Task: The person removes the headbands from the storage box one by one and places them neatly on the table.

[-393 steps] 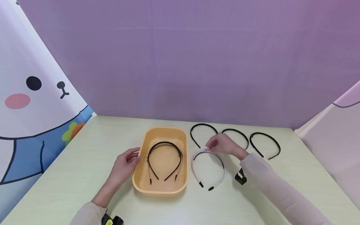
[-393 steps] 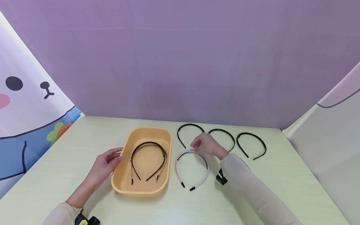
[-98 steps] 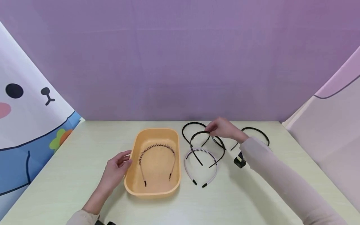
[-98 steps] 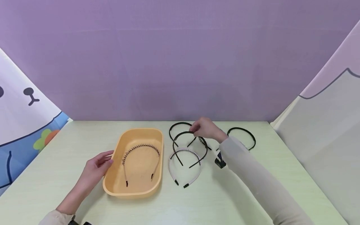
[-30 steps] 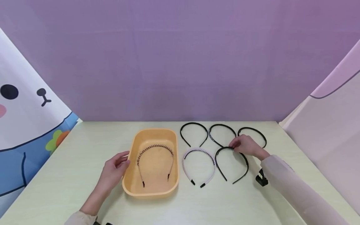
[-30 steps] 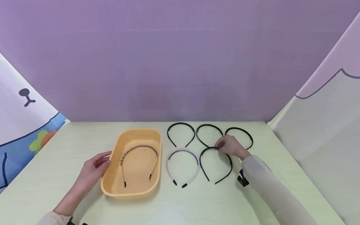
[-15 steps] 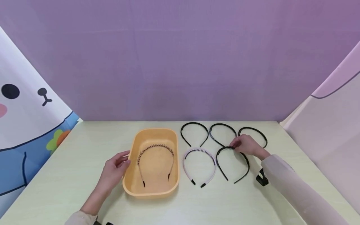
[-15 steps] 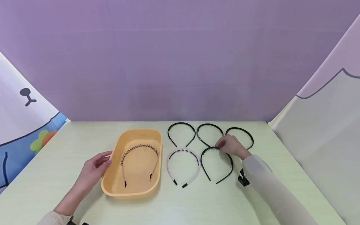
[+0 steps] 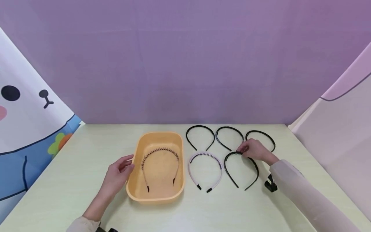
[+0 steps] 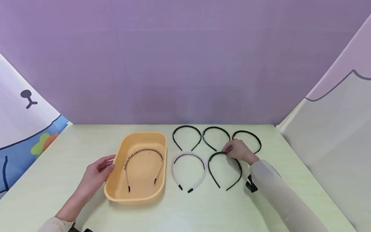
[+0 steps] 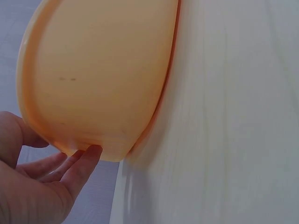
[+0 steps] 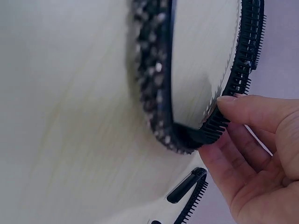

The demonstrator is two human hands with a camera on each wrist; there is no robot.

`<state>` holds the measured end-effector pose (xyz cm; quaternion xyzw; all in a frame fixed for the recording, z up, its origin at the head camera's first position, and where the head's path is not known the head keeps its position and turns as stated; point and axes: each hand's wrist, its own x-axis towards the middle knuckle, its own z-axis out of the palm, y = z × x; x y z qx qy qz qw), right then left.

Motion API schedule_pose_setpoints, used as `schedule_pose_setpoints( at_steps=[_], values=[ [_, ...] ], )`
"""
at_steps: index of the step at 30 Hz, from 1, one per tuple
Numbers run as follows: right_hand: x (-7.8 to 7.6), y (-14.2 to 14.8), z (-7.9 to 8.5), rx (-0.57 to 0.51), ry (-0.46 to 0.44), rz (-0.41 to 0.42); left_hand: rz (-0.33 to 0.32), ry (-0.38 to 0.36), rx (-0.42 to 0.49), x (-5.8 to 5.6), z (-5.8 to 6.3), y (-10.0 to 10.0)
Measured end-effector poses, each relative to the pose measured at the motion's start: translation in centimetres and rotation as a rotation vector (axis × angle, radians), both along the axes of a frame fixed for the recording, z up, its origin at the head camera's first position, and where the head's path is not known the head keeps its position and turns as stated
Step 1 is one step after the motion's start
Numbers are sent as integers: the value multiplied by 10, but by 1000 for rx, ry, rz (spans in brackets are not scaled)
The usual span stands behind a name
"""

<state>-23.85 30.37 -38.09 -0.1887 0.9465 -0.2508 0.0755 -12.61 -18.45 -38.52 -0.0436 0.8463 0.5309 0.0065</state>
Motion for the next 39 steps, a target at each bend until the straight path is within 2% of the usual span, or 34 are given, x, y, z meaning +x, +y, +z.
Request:
schedule_pose_setpoints(
  at_steps=[39],
  values=[
    [-2, 0, 4, -7, -27, 70, -2, -15, -10, 0, 2, 1]
  ],
)
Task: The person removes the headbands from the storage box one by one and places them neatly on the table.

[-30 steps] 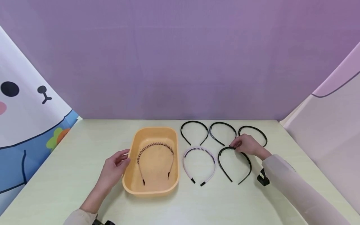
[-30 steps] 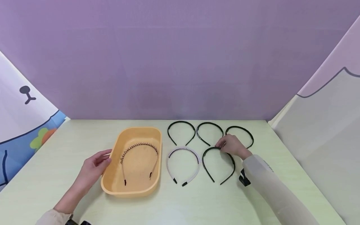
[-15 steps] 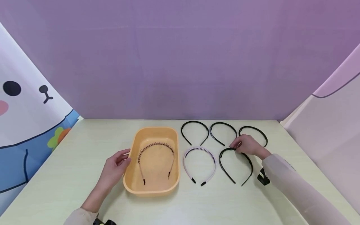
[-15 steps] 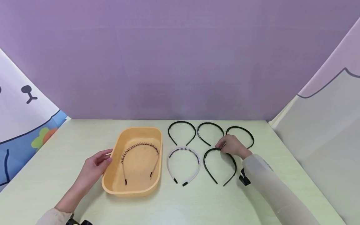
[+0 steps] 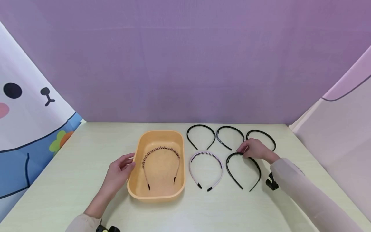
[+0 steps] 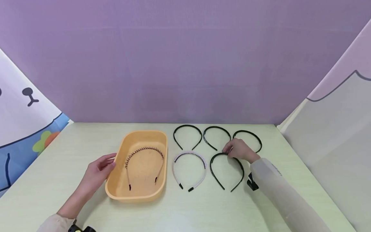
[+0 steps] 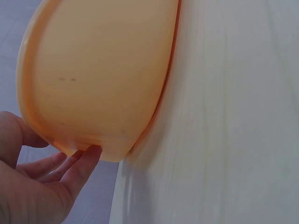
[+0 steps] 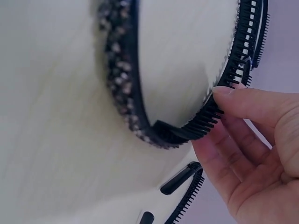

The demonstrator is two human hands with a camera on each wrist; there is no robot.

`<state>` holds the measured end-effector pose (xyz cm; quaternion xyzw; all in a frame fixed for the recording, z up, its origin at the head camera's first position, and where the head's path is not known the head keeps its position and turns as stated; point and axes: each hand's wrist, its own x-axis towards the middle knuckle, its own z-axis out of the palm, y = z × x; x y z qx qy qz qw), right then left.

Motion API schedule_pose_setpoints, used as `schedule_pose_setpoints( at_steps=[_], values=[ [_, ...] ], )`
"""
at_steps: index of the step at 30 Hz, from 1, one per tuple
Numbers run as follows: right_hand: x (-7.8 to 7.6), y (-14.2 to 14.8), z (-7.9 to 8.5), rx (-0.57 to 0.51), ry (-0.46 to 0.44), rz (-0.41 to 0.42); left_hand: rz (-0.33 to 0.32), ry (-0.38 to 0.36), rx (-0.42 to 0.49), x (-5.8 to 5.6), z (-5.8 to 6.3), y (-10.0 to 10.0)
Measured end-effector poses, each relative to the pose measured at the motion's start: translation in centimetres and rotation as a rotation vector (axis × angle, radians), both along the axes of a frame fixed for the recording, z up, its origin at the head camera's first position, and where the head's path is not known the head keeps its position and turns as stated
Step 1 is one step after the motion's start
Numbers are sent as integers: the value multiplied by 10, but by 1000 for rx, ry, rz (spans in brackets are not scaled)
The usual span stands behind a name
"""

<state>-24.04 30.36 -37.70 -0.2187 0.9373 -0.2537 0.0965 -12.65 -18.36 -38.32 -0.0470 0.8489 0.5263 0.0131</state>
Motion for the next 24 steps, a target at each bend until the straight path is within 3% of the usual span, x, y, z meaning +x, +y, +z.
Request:
schedule_pose_setpoints(
  at_steps=[10, 24],
  values=[
    [-6, -2, 16, 19, 7, 27, -2, 10, 9, 1, -1, 0],
    [-12, -29, 37, 37, -10, 34, 2, 18, 22, 1, -2, -1]
  ],
)
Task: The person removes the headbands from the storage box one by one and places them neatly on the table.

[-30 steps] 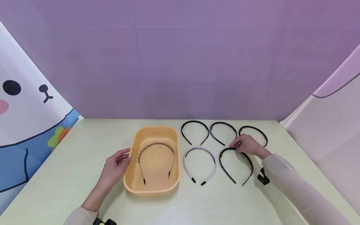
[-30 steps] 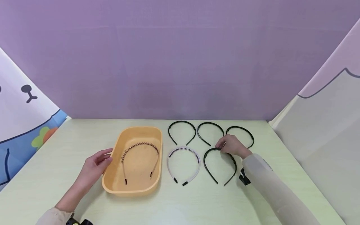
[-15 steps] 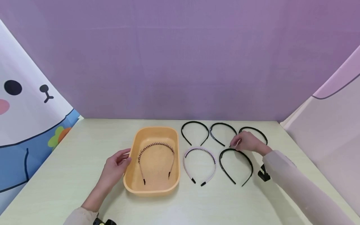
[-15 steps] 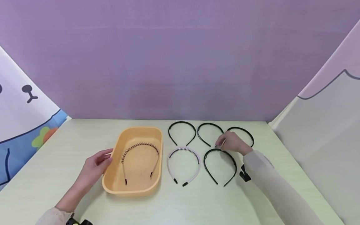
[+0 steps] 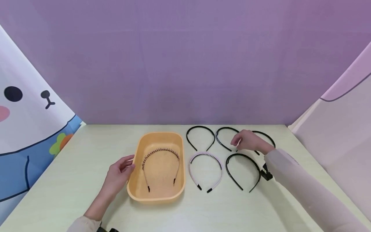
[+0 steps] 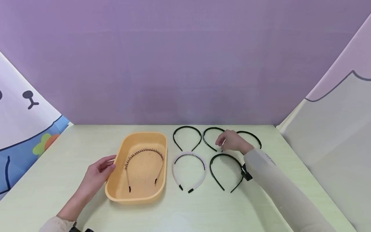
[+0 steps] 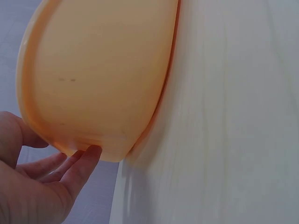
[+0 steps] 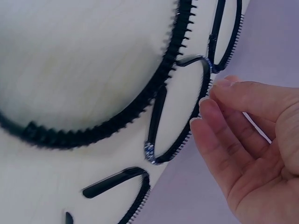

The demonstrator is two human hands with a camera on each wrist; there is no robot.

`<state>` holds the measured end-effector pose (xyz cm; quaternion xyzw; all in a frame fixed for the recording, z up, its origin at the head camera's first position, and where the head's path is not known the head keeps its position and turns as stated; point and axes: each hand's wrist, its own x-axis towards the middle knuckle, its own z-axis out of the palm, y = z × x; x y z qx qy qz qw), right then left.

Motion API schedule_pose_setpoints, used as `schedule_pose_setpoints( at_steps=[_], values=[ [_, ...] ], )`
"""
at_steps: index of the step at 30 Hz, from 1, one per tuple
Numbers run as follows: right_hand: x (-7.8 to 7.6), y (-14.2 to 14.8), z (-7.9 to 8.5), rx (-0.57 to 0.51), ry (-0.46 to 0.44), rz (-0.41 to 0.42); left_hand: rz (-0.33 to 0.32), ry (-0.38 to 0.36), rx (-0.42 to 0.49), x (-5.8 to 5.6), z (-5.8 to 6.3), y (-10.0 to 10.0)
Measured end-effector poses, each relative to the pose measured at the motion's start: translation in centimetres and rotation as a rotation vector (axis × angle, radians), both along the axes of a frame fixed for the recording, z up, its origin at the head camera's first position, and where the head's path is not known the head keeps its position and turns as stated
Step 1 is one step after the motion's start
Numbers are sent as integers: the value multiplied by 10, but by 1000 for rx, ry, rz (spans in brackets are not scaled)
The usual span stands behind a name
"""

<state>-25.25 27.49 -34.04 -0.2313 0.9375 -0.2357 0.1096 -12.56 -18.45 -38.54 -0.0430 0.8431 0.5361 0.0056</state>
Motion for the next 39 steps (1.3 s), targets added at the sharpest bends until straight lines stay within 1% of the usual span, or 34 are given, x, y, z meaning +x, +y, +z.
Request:
schedule_pose_setpoints(
  at_steps=[7, 11, 15, 19, 27, 34, 39],
  values=[
    [-5, -16, 2, 3, -10, -2, -2, 1, 0, -1, -1, -1],
    [-9, -26, 3, 4, 0, 20, -2, 1, 1, 0, -1, -1],
    [-12, -38, 5, 5, 35, 51, 0, -3, -5, 0, -1, -2],
    [-15, -50, 9, -17, 68, 89, 11, -9, -18, -1, 0, -2],
    [-17, -77, 15, -69, 9, 83, 9, -4, -17, -1, 3, -1],
    [-17, -96, 20, -47, 17, 102, 6, -6, -14, -1, 2, -1],
    [-16, -107, 25, -45, 13, 101, 0, -4, -10, -2, 2, 0]
  ],
)
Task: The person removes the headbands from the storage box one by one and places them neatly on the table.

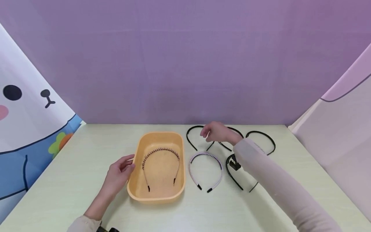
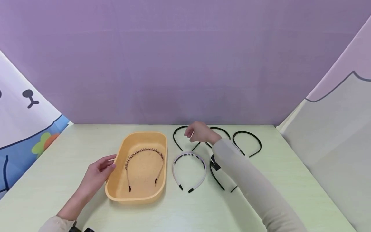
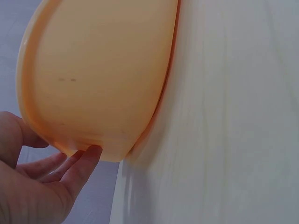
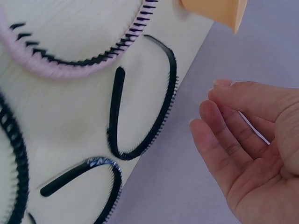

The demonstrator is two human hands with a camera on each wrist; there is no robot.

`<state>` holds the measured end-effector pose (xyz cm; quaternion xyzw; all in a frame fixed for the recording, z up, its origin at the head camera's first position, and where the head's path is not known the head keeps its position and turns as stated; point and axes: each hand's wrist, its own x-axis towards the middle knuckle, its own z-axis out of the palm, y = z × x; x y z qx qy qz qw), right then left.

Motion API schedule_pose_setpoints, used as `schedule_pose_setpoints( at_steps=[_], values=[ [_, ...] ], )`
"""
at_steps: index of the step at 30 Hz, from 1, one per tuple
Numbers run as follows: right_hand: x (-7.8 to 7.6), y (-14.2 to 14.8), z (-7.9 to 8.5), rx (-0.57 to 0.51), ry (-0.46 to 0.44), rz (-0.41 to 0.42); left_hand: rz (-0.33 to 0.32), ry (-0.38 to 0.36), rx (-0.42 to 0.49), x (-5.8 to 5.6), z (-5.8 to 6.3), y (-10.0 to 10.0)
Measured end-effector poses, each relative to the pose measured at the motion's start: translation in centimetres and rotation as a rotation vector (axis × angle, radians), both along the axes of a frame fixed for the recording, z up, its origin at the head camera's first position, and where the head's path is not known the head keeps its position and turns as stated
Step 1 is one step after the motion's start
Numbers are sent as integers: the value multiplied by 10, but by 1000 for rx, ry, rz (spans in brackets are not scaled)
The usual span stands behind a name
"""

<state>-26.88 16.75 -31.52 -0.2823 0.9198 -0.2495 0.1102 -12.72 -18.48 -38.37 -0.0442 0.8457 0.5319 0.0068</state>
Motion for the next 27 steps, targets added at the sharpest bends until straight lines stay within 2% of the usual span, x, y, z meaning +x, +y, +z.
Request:
schedule_pose_setpoints(
  at_steps=[11, 18, 27],
  values=[
    [-5, -25, -1, -33, -24, -16, 4, -7, -10, 0, 2, 1],
    [-7, -46, -2, -59, -9, 36, 7, -20, -13, 0, 2, 1],
    [-6, -71, -1, -80, -9, 64, 12, -20, -10, 0, 2, 0]
  ],
)
